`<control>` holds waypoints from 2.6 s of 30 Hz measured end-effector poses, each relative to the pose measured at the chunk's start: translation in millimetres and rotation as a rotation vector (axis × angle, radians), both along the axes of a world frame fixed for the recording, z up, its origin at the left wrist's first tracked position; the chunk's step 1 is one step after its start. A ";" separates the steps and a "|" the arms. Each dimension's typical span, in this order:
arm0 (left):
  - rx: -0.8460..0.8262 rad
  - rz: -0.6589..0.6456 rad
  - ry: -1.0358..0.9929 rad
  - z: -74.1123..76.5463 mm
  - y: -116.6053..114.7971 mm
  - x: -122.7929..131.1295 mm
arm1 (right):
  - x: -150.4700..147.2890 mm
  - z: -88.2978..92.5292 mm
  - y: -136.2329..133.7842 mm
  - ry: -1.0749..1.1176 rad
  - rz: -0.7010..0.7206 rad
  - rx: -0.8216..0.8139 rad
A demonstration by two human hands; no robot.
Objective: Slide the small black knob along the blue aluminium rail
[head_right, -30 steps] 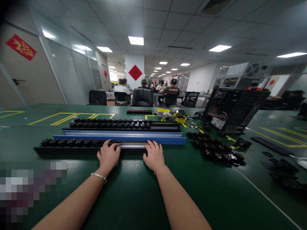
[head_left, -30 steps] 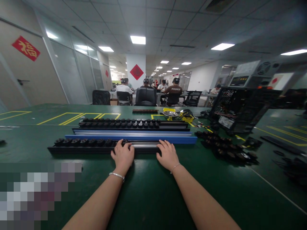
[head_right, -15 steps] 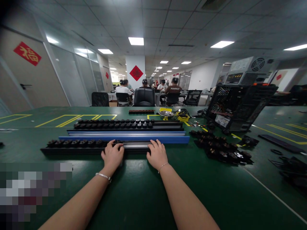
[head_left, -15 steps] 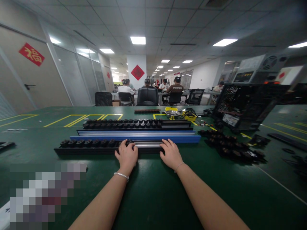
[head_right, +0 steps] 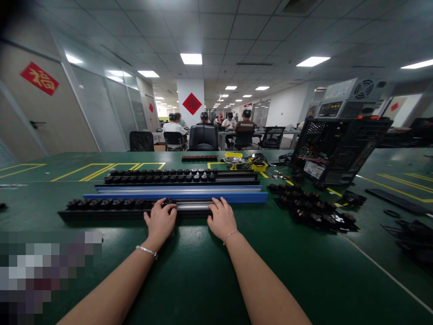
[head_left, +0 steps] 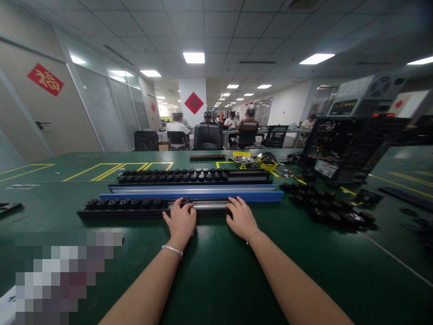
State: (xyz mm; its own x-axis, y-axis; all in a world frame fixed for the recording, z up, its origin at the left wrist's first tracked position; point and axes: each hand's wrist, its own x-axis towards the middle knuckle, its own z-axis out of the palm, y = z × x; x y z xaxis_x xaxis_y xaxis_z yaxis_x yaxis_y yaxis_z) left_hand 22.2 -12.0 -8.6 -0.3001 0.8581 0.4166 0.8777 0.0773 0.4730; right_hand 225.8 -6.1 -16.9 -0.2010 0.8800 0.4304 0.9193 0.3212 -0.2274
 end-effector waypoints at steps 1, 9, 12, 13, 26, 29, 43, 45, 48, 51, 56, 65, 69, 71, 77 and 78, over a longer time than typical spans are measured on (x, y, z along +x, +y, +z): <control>0.003 -0.005 0.002 0.0 0.0 0.0 | 0.0 0.1 0.1 0.000 0.001 0.000; 0.019 -0.033 0.017 0.7 -0.3 0.9 | 0.1 -0.1 -0.1 -0.002 0.009 0.002; 0.028 -0.040 0.024 0.3 0.0 0.9 | 0.2 -0.1 -0.1 0.000 0.006 0.000; 0.031 -0.042 0.025 0.1 0.1 0.8 | 0.2 0.1 -0.1 -0.001 0.006 -0.002; 0.040 -0.080 0.013 0.4 -0.4 2.8 | 0.4 -0.1 1.0 -0.007 0.011 -0.013; 0.040 -0.088 0.005 0.7 -0.4 3.2 | 0.5 -0.3 1.3 -0.013 0.013 -0.016; 0.014 -0.102 0.018 3.5 -2.0 4.1 | 0.8 -0.7 1.2 -0.014 0.018 -0.011; 0.016 -0.110 0.024 3.6 -2.3 4.0 | 0.8 -0.8 1.3 -0.013 0.017 -0.010; 0.016 -0.115 0.025 3.8 -3.0 4.1 | 0.7 -0.5 1.4 -0.012 0.018 -0.008; 0.017 -0.118 0.018 4.2 -3.4 4.2 | 0.5 0.0 1.3 -0.014 0.024 -0.011; 0.015 -0.125 0.010 4.6 -3.6 4.2 | 0.4 -0.1 1.3 -0.012 0.023 -0.011; 0.004 -0.127 0.017 3.4 -2.9 3.6 | 0.5 0.2 1.2 -0.009 0.023 -0.017; -0.001 -0.133 0.023 3.9 -2.8 3.6 | 0.2 0.8 0.9 -0.012 0.021 -0.024; -0.003 -0.141 0.021 3.9 -2.9 3.6 | 0.2 1.0 1.0 -0.014 0.022 -0.025; 0.014 -0.159 0.021 3.7 -3.5 4.2 | 0.9 0.2 1.9 -0.021 0.025 -0.013; 0.011 -0.156 0.021 3.8 -3.6 4.4 | 1.1 0.0 2.0 -0.023 0.027 -0.012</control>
